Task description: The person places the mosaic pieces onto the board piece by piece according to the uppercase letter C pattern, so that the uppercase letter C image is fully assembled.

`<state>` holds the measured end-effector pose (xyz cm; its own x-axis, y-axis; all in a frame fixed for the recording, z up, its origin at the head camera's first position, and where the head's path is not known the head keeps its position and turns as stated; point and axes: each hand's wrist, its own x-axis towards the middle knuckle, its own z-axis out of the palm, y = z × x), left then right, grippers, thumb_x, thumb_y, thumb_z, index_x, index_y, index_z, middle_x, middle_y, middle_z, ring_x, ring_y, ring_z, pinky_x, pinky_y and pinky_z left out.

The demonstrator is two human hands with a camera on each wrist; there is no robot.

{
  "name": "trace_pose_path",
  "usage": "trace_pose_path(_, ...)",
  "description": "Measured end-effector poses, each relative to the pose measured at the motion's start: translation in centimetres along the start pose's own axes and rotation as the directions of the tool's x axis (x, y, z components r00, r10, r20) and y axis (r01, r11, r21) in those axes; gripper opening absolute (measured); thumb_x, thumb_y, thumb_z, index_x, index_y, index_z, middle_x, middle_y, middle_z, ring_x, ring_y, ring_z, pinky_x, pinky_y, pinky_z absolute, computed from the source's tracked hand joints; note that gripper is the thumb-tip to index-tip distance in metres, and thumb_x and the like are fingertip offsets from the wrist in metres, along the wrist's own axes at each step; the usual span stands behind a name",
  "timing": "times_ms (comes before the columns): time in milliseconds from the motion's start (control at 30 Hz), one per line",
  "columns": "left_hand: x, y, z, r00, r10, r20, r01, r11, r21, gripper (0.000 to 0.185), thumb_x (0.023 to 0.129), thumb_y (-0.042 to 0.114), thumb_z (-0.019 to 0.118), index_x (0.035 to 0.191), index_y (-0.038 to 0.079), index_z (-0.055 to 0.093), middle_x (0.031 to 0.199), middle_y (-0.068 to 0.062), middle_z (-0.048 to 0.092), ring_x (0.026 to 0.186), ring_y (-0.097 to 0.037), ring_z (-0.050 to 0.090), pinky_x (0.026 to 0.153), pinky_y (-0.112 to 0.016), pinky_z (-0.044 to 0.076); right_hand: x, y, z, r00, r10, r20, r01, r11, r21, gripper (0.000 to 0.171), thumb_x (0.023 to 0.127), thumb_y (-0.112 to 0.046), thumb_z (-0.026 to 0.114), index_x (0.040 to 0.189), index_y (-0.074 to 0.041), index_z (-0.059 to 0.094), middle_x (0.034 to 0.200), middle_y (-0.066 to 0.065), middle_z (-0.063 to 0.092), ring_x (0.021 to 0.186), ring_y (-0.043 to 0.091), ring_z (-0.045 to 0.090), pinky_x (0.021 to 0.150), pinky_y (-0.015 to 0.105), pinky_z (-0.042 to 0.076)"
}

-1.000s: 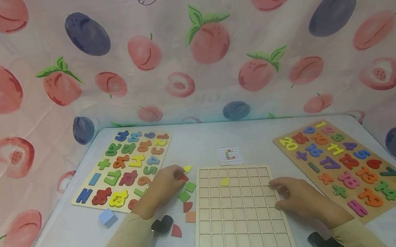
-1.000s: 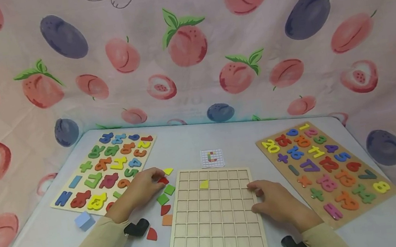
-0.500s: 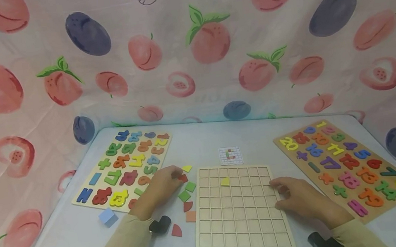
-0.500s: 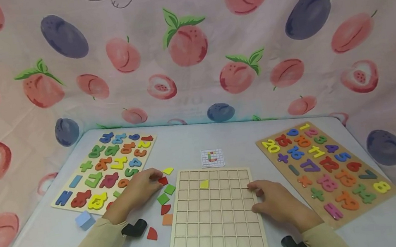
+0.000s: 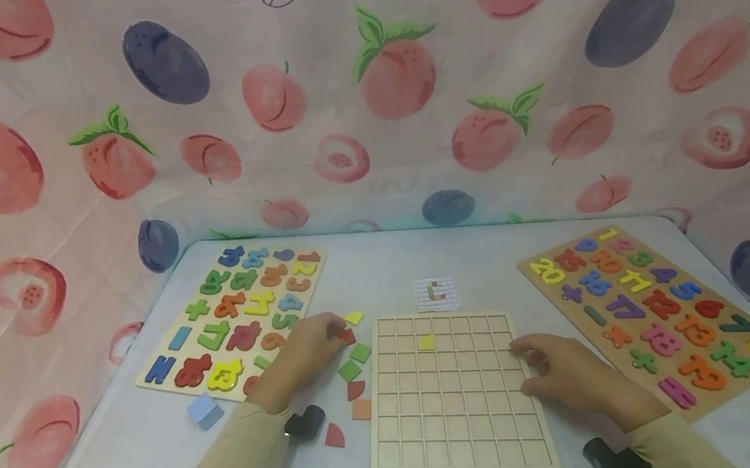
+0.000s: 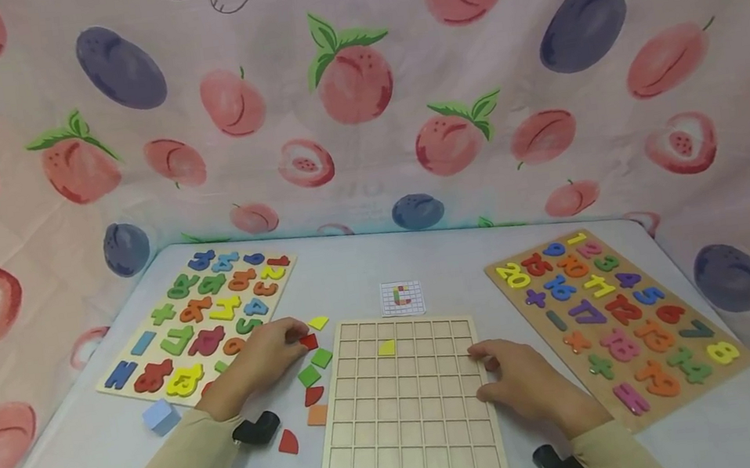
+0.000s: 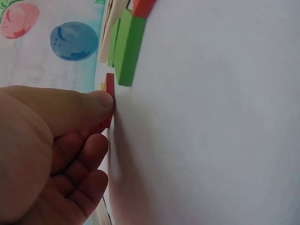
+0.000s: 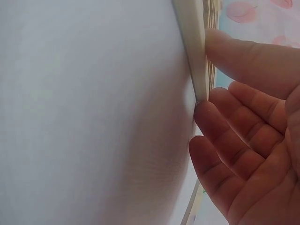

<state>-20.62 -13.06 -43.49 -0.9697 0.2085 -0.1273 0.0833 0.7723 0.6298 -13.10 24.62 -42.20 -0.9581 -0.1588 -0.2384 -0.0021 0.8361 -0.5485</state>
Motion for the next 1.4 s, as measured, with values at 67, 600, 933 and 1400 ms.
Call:
trace_pose_path(67,0.1,0.0,0.1,1.000,0.007,0.000,-0.007,1.000,0.014,0.030,0.093,0.010,0.069,0.123,0.006,0.067,0.118,-0.005,0.067,0.116,-0.025,0.059,0.101,-0.044,0.048,0.0,-0.1,0.0,1.000,0.006,0.004,-0.006,1.000,0.007,0.060,0.079,-0.019,0.083,0.133,-0.007,0.060,0.127,0.015,0.063,0.116,0.037,0.059,0.095,0.055,0.047)
trace_pose_path(600,1.0,2.7,1.2,0.995,0.100,0.025,-0.100,0.995,-0.001,0.033,0.092,0.019,0.073,0.122,0.006,0.069,0.116,-0.008,0.068,0.108,-0.025,0.061,0.095,-0.043,0.051,0.0,-0.3,0.0,1.000,0.026,0.003,-0.026,1.000,0.015,0.061,0.078,-0.018,0.084,0.133,-0.008,0.060,0.126,0.015,0.064,0.116,0.037,0.059,0.095,0.056,0.046)
trace_pose_path(933,1.2,5.0,2.9,0.979,0.188,0.079,-0.186,0.982,-0.034,0.030,0.091,0.018,0.072,0.119,0.006,0.069,0.113,-0.008,0.068,0.107,-0.024,0.062,0.093,-0.042,0.051,0.0,-0.2,0.0,1.000,0.020,0.001,-0.021,1.000,0.011,0.061,0.078,-0.019,0.084,0.133,-0.008,0.061,0.127,0.016,0.063,0.116,0.037,0.059,0.095,0.055,0.047)
trace_pose_path(1400,2.6,7.3,5.8,0.964,0.240,0.113,-0.237,0.971,-0.033,0.030,0.088,0.011,0.073,0.118,0.005,0.071,0.112,-0.006,0.070,0.104,-0.019,0.063,0.093,-0.035,0.051,0.0,-0.2,-0.1,1.000,0.011,-0.005,-0.011,1.000,0.022,0.062,0.077,-0.018,0.085,0.133,-0.008,0.060,0.126,0.015,0.063,0.115,0.037,0.059,0.094,0.055,0.047)
